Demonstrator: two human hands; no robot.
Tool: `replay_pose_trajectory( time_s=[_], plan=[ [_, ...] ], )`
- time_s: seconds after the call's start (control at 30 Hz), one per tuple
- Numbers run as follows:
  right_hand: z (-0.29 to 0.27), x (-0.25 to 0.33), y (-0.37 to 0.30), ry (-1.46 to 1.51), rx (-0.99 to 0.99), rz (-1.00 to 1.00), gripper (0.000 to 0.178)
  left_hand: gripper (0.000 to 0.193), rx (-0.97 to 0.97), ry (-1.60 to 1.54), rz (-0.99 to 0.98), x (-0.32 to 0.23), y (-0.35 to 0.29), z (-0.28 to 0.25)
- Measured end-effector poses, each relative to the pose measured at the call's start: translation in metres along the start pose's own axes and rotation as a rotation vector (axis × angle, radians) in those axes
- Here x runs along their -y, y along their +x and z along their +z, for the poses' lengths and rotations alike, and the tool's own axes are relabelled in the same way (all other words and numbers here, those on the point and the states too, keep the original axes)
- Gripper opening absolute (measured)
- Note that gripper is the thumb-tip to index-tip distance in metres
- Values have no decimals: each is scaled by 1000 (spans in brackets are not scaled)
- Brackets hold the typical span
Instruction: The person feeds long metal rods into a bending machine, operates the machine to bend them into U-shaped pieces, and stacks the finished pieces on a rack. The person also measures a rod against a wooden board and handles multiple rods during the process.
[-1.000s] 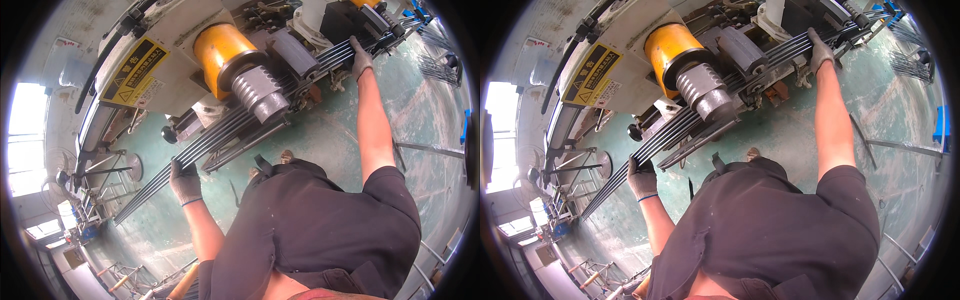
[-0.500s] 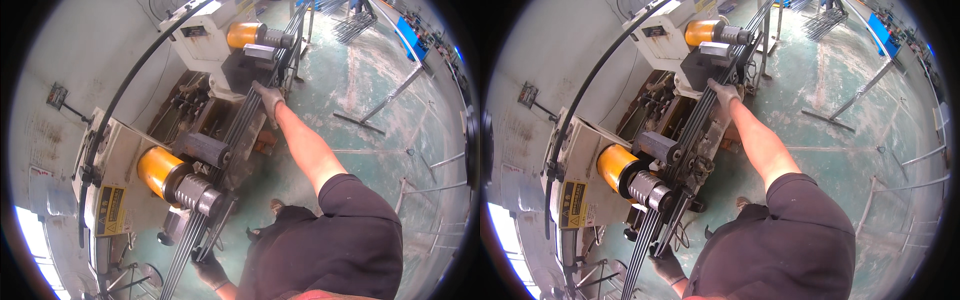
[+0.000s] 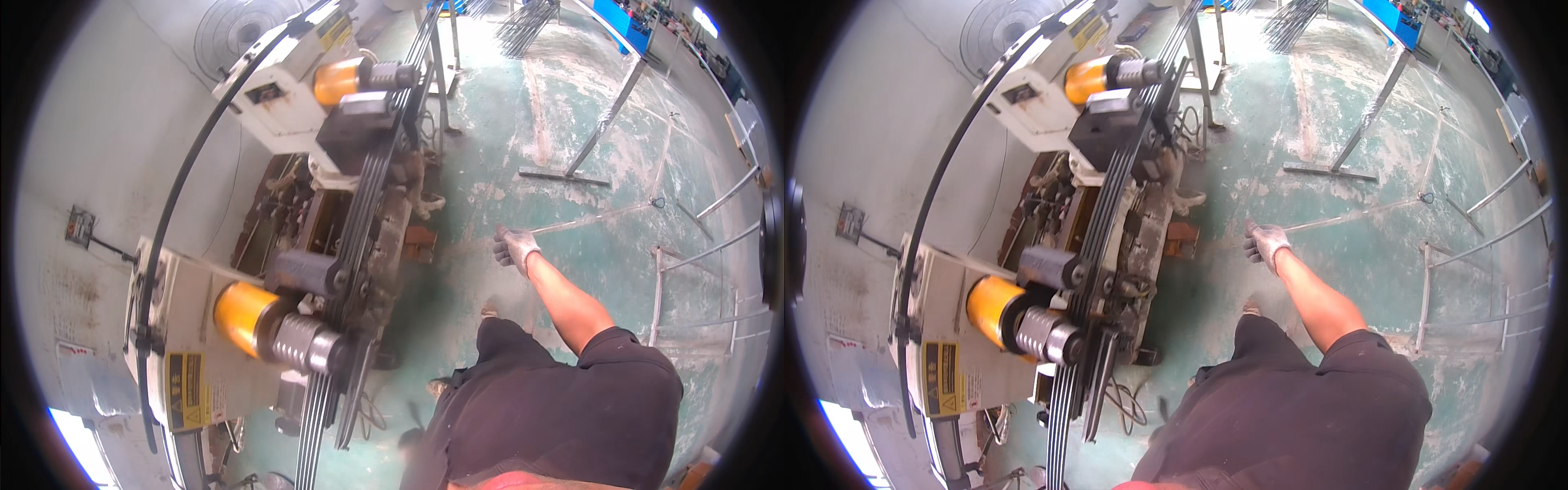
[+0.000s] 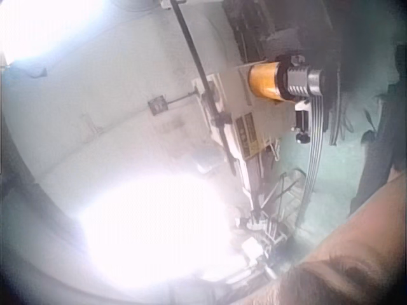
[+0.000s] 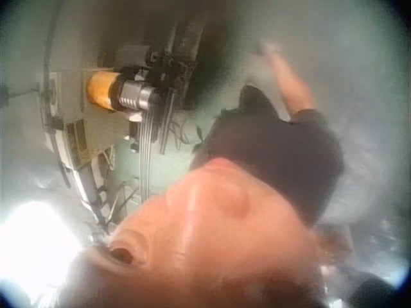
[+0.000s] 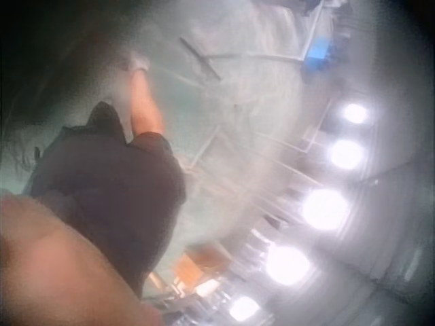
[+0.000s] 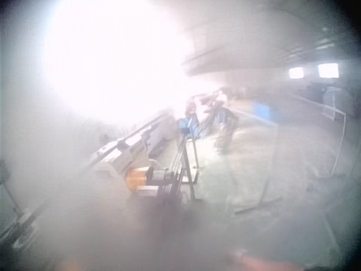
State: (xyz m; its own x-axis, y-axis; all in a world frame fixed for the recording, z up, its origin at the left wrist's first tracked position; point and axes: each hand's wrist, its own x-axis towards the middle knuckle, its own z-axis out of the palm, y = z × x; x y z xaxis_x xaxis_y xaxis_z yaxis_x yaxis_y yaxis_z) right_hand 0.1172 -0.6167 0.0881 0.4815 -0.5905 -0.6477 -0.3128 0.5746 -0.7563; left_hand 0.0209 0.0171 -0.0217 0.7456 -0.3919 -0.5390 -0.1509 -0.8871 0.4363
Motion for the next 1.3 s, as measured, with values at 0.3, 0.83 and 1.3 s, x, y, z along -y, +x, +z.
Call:
replay_pose_trajectory(
  time_s=[0.3, 0.83, 1.3],
  plan=[
    [-42, 86, 136, 14, 19, -24, 38, 22, -97, -235, -304, -148, 120, 35],
    [0, 396, 344, 41, 203, -280, 35, 27, 75, -105, 29, -325, 414, 31],
    [112, 615, 553, 9, 199, -159, 68, 39, -91, -582, -330, -555, 569, -48]
  ],
)
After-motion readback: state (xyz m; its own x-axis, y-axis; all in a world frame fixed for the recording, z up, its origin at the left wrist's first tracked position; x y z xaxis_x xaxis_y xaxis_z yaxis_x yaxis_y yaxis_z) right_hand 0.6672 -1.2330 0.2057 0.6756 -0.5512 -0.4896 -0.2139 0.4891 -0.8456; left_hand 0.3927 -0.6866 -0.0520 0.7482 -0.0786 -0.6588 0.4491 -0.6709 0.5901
